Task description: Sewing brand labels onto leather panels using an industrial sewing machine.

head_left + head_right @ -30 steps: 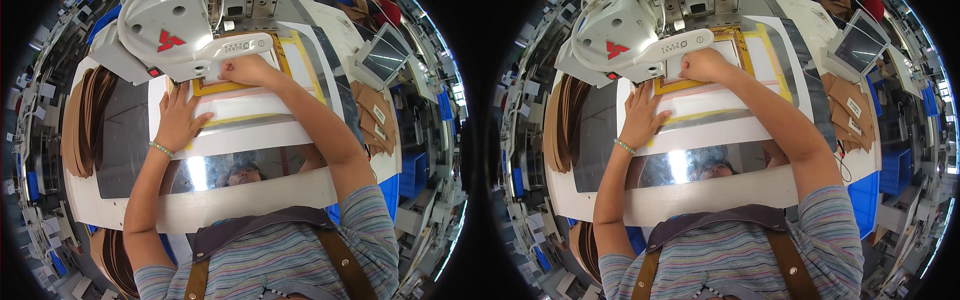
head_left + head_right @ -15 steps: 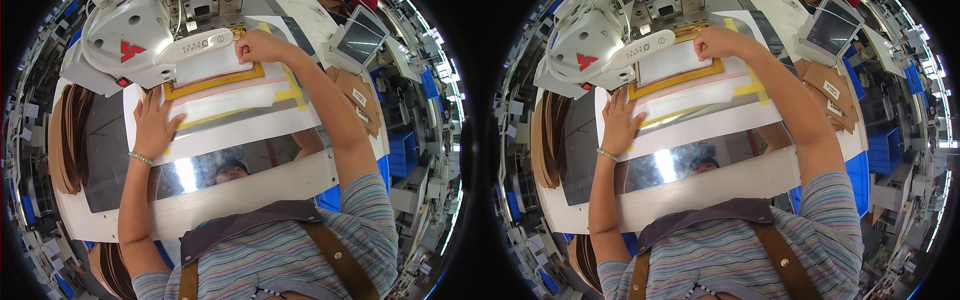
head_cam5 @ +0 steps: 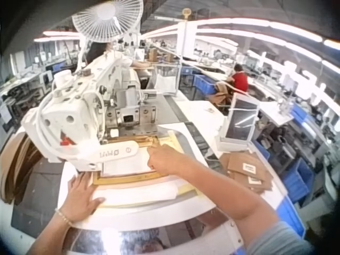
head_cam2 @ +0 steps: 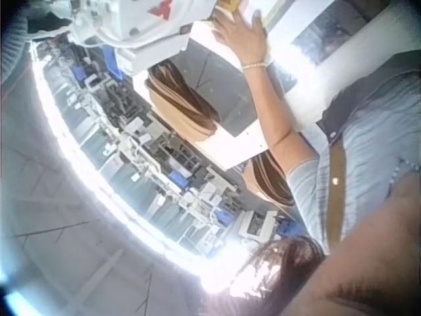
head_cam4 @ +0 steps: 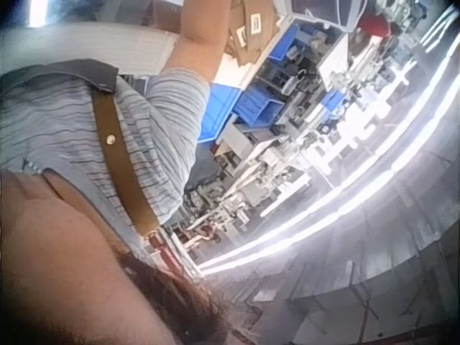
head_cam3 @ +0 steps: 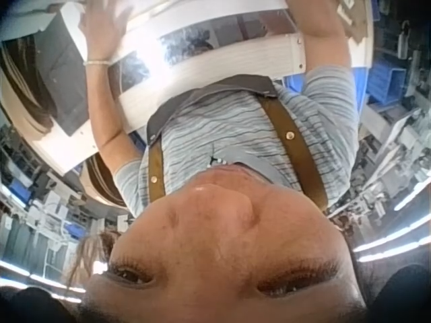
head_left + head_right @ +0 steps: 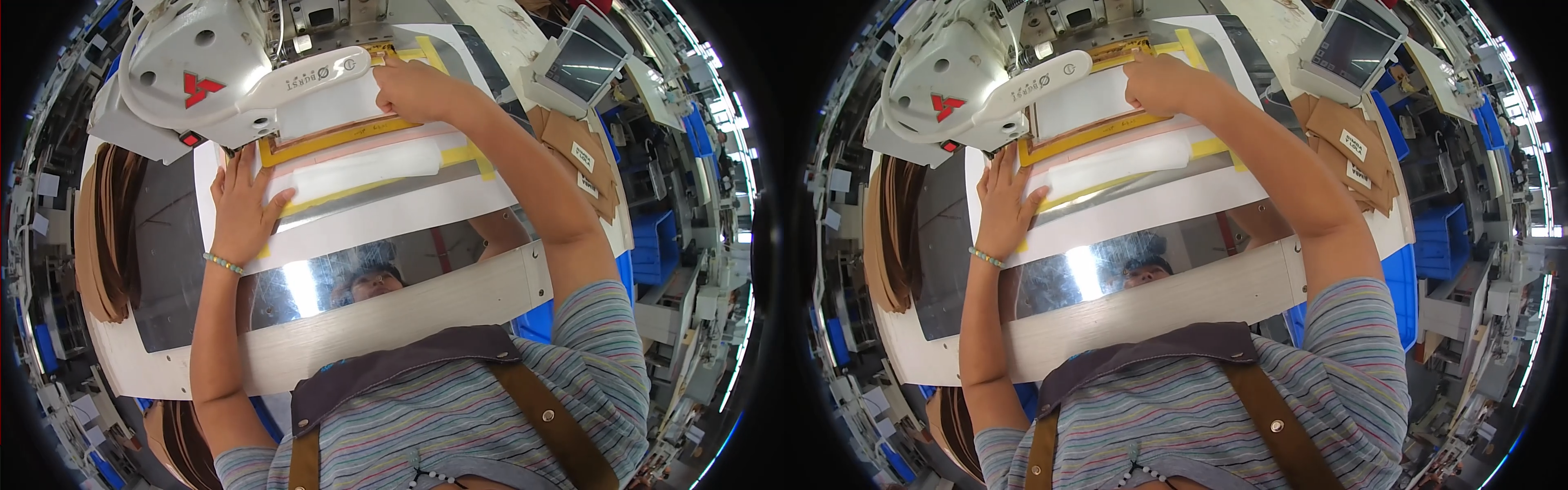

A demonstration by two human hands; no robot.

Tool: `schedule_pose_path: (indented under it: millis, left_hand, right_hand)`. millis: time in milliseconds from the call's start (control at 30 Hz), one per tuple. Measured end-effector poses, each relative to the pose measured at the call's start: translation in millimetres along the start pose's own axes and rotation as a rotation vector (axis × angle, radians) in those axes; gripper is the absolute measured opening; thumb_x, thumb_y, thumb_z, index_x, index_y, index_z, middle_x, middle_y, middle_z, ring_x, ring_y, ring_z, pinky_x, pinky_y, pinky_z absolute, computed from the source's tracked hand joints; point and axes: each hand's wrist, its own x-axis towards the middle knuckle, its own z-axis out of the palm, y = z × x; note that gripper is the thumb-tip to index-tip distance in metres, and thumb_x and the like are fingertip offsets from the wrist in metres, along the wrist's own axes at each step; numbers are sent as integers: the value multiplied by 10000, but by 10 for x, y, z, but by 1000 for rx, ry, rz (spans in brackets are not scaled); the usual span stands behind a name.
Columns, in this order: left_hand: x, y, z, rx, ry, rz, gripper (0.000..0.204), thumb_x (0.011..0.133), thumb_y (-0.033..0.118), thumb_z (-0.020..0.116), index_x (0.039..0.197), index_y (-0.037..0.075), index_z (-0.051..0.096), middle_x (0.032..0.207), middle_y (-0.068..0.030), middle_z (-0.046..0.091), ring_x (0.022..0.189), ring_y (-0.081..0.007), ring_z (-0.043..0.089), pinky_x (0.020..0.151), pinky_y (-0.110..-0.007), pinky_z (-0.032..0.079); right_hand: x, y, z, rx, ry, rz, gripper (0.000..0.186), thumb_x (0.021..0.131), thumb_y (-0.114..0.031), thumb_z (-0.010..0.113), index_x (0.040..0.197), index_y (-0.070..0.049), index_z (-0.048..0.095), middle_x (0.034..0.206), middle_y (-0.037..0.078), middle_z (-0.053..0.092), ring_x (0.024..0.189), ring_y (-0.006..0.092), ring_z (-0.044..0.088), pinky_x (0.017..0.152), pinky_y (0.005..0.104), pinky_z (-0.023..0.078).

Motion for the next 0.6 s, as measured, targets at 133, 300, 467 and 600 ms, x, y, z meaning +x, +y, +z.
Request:
schedule_pose_path:
  millis: [133,300,467,600]
  left_hand:
    - [4,-24,19,-5,64,24,673,1065,580,518,1466,50,628,1681,-258,364,1579,-411,287,1281,-557,140]
    - [-2,16,-11,-15,10,-13,673,1069,545,528,1506,37,582,1715,-226,327,1608,-391,246,1290,-554,131]
    - [-6,7,24,-27,32,-15,670,1068,543,532,1521,52,576,1717,-218,329,1607,-391,249,1287,-557,139]
    - [-15,-27,76,-34,82,-4,659,1057,579,530,1496,95,618,1688,-235,374,1581,-413,295,1275,-594,159]
  right_hand:
    - [88,-28,51,-264,39,36,150,947,-138,644,924,-69,775,1173,122,684,1082,319,661,911,397,552]
    - [340,-134,-281,337,302,270,239,867,-154,630,976,-3,779,1059,223,740,1057,401,702,903,488,571]
    - [470,-302,-132,419,252,174,208,865,-164,626,961,-59,777,1039,205,765,940,397,724,850,498,566]
    - [353,-164,-173,-24,-197,275,150,847,-142,648,885,-103,788,1058,163,774,914,351,734,813,458,570]
